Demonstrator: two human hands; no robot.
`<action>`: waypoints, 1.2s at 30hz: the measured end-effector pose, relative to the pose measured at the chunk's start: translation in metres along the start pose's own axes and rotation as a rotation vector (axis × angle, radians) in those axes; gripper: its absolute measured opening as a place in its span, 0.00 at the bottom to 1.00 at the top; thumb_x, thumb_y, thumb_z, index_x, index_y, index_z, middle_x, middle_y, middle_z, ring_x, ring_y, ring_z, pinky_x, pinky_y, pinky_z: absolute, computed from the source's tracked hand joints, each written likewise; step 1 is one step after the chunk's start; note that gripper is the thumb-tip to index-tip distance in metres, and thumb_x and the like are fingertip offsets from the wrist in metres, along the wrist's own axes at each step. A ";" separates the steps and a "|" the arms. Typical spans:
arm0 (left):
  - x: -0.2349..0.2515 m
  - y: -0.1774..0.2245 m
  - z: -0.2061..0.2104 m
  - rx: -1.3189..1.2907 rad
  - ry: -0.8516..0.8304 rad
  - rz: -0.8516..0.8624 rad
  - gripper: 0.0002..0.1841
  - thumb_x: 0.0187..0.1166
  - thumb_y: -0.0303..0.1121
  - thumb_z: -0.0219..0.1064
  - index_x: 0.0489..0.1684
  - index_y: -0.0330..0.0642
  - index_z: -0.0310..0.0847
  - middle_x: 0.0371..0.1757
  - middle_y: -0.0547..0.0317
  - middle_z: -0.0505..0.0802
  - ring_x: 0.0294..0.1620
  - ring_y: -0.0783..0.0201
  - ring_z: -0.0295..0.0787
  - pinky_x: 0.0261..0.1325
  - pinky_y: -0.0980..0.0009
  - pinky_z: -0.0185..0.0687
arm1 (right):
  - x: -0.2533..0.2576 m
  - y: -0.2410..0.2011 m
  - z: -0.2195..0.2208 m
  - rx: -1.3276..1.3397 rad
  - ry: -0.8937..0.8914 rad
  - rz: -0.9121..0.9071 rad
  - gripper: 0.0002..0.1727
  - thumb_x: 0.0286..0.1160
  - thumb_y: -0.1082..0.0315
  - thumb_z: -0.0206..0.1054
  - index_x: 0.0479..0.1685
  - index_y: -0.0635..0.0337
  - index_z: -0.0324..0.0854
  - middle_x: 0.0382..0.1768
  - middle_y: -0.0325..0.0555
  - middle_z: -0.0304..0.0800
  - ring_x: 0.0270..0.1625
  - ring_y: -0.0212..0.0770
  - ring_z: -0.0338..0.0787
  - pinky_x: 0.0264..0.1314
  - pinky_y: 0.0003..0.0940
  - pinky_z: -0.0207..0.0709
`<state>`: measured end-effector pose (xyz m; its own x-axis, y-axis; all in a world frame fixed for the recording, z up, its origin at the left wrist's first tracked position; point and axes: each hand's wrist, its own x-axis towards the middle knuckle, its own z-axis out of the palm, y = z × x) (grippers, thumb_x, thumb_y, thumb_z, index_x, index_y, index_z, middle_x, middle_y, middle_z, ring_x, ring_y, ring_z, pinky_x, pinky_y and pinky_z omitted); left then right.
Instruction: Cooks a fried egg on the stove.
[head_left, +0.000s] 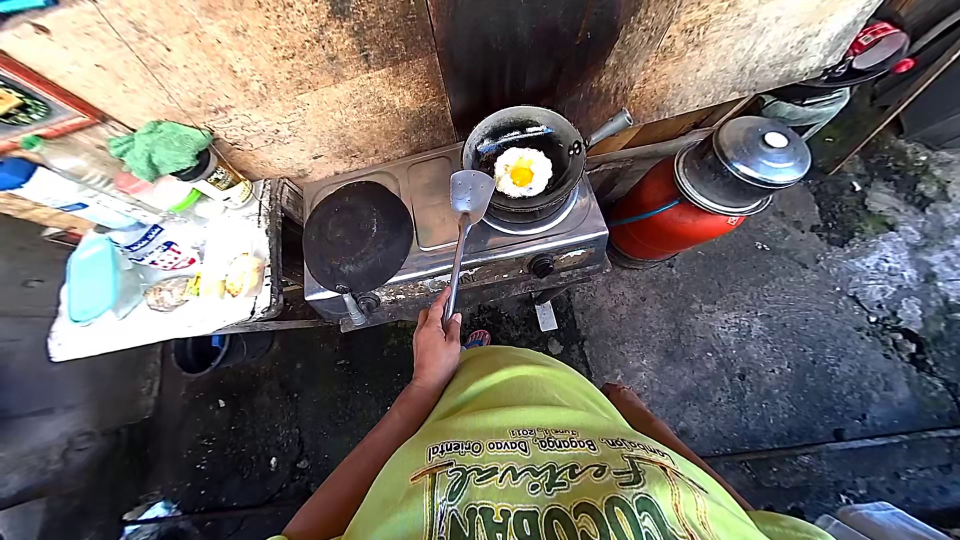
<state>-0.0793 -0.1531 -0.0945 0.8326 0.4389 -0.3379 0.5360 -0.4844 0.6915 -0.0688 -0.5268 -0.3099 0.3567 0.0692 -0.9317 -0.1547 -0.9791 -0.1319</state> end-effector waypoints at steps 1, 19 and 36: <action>0.000 0.000 0.000 -0.002 0.000 0.001 0.26 0.89 0.34 0.60 0.87 0.46 0.69 0.62 0.41 0.86 0.44 0.57 0.88 0.52 0.63 0.85 | 0.002 0.001 0.000 -0.001 0.000 -0.006 0.25 0.90 0.52 0.58 0.71 0.62 0.83 0.72 0.62 0.85 0.80 0.60 0.80 0.83 0.61 0.68; -0.003 0.000 0.002 0.003 0.014 0.013 0.26 0.89 0.34 0.61 0.86 0.45 0.70 0.62 0.42 0.86 0.43 0.58 0.89 0.51 0.64 0.86 | -0.001 0.003 0.002 0.000 -0.011 -0.024 0.24 0.88 0.54 0.62 0.71 0.63 0.82 0.72 0.65 0.84 0.80 0.62 0.80 0.83 0.63 0.68; -0.009 0.001 0.003 -0.004 0.024 0.009 0.26 0.89 0.34 0.61 0.87 0.45 0.69 0.63 0.41 0.86 0.44 0.58 0.89 0.51 0.64 0.86 | -0.012 0.004 -0.002 -0.003 -0.008 -0.042 0.25 0.84 0.57 0.67 0.72 0.64 0.81 0.72 0.66 0.84 0.79 0.63 0.80 0.82 0.62 0.68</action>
<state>-0.0857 -0.1601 -0.0928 0.8340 0.4521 -0.3163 0.5276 -0.4854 0.6972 -0.0719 -0.5316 -0.2990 0.3557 0.1119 -0.9279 -0.1373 -0.9758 -0.1703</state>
